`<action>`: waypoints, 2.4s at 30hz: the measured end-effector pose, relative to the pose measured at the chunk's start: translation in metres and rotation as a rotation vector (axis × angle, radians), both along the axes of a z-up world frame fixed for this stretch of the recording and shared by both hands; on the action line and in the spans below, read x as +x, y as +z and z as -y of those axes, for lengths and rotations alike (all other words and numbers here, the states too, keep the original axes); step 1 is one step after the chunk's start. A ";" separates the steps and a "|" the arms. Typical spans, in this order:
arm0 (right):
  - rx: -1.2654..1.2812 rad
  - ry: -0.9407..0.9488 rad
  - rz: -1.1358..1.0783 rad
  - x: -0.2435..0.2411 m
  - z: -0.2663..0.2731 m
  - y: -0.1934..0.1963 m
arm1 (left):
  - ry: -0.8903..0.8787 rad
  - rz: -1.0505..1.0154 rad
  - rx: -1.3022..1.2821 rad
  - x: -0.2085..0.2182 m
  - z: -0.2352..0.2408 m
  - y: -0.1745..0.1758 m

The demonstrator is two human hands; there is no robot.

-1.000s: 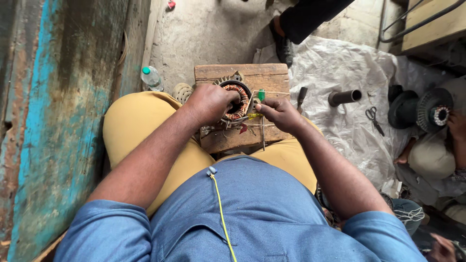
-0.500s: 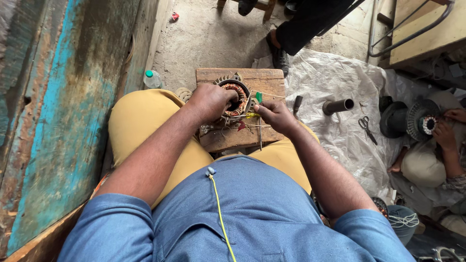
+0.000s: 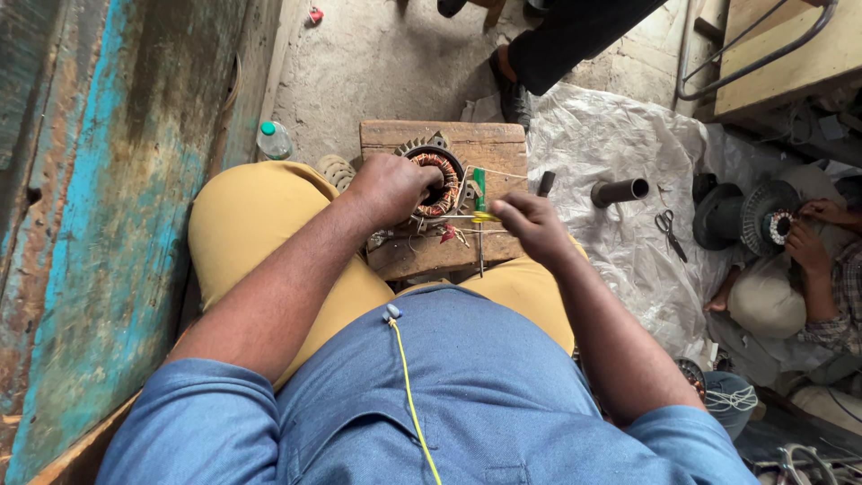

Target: The person sits on the floor and repairs a motor stator by hand, using a screwdriver to adjust and secure copper windings. The person repeatedly inserts and tightens wires within the stator slots while seated.

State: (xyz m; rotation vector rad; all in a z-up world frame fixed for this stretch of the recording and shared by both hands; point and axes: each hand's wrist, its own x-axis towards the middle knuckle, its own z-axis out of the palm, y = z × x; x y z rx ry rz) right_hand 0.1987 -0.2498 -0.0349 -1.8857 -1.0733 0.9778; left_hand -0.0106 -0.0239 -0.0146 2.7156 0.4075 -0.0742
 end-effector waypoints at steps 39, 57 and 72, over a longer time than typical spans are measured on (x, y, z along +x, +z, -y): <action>0.252 0.473 0.814 -0.092 -0.052 0.067 | -0.028 -0.065 0.053 0.006 0.000 0.009; 0.173 0.533 0.887 -0.095 -0.059 0.067 | -0.029 -0.041 0.023 0.005 -0.001 0.005; 0.130 0.393 0.832 -0.092 -0.070 0.064 | -0.033 0.032 -0.010 0.005 -0.002 -0.001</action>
